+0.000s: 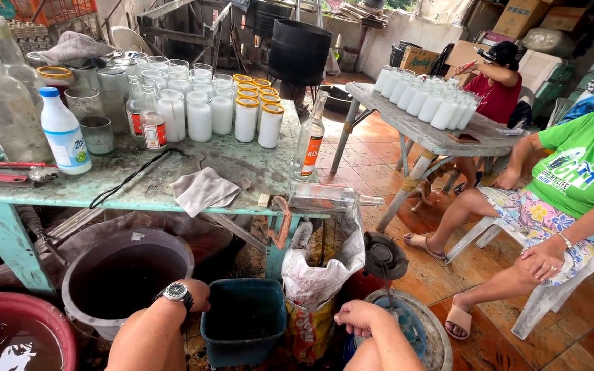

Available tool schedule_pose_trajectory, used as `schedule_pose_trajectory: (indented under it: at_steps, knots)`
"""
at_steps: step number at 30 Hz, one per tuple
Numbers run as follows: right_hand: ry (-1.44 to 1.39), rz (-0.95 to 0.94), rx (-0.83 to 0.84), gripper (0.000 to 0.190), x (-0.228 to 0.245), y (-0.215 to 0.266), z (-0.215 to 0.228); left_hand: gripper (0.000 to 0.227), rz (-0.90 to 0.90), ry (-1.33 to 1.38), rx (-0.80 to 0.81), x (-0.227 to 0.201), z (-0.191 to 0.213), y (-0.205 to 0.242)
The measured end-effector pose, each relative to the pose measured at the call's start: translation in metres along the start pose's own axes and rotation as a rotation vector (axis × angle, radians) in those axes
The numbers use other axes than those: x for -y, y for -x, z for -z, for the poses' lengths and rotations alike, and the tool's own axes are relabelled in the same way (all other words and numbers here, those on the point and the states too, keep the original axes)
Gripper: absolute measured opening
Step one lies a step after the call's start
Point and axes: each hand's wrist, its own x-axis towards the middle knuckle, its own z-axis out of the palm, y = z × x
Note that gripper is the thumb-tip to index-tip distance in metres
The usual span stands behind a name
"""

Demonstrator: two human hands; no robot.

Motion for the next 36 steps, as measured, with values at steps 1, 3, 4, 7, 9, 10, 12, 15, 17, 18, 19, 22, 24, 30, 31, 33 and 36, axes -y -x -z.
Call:
schedule_pose_trajectory:
  at_steps: [1, 3, 4, 7, 9, 10, 12, 15, 17, 18, 19, 22, 24, 30, 31, 33, 36]
  knots:
    - [0.000, 0.000, -0.001, 0.023, 0.000, 0.000, 0.000, 0.041, -0.001, 0.000, -0.001, 0.001, 0.000, -0.001]
    - [-0.004, 0.010, 0.002, 0.022, -0.001, -0.001, 0.000, 0.039, -0.003, 0.014, 0.003, 0.002, -0.002, -0.002]
    - [-0.005, 0.010, 0.002, 0.022, 0.000, 0.000, 0.000, 0.039, -0.003, 0.012, 0.002, 0.002, -0.001, -0.001]
    - [0.028, 0.010, 0.004, 0.023, 0.002, 0.004, -0.001, 0.041, -0.006, 0.003, 0.008, 0.003, 0.001, 0.001]
    - [0.008, -0.018, 0.017, 0.021, 0.005, 0.007, 0.000, 0.041, -0.073, 0.042, 0.068, 0.005, 0.005, 0.002]
    - [0.003, -0.014, 0.010, 0.021, 0.006, 0.007, 0.000, 0.041, -0.074, 0.034, 0.062, 0.006, 0.006, 0.002]
    - [0.049, -0.019, 0.027, 0.023, 0.008, 0.007, -0.001, 0.041, -0.087, 0.049, 0.090, 0.006, 0.008, 0.003]
    - [-0.023, -0.007, 0.068, 0.023, 0.009, 0.003, 0.002, 0.036, -0.056, 0.056, 0.085, 0.009, 0.002, -0.007]
    - [0.006, 0.026, 0.070, 0.025, 0.011, -0.004, 0.003, 0.033, -0.071, 0.064, 0.128, 0.015, -0.002, -0.022]
    - [0.047, 0.056, 0.075, 0.026, 0.011, -0.008, 0.003, 0.030, -0.084, 0.085, 0.173, 0.019, -0.004, -0.030]
    - [0.031, 0.058, 0.073, 0.026, 0.013, -0.009, 0.004, 0.030, -0.086, 0.069, 0.175, 0.020, -0.006, -0.034]
    - [0.052, 0.093, 0.095, 0.024, 0.024, -0.005, 0.004, 0.024, -0.101, 0.063, 0.208, 0.022, -0.008, -0.036]
    - [0.138, 0.116, 0.107, 0.029, 0.036, 0.006, 0.005, 0.020, -0.112, 0.107, 0.225, 0.019, -0.002, -0.027]
    - [0.211, 0.163, 0.140, 0.035, 0.059, 0.030, 0.009, 0.035, -0.052, 0.128, 0.312, 0.012, 0.009, -0.025]
    - [0.195, 0.165, 0.144, 0.035, 0.060, 0.036, 0.010, 0.035, -0.052, 0.115, 0.321, 0.010, 0.010, -0.026]
    - [0.254, 0.188, 0.138, 0.037, 0.065, 0.047, 0.013, 0.034, -0.034, 0.072, 0.332, 0.007, 0.012, -0.029]
    - [0.294, 0.242, 0.124, 0.038, 0.059, 0.031, 0.012, 0.024, 0.018, 0.083, 0.348, -0.004, 0.021, -0.022]
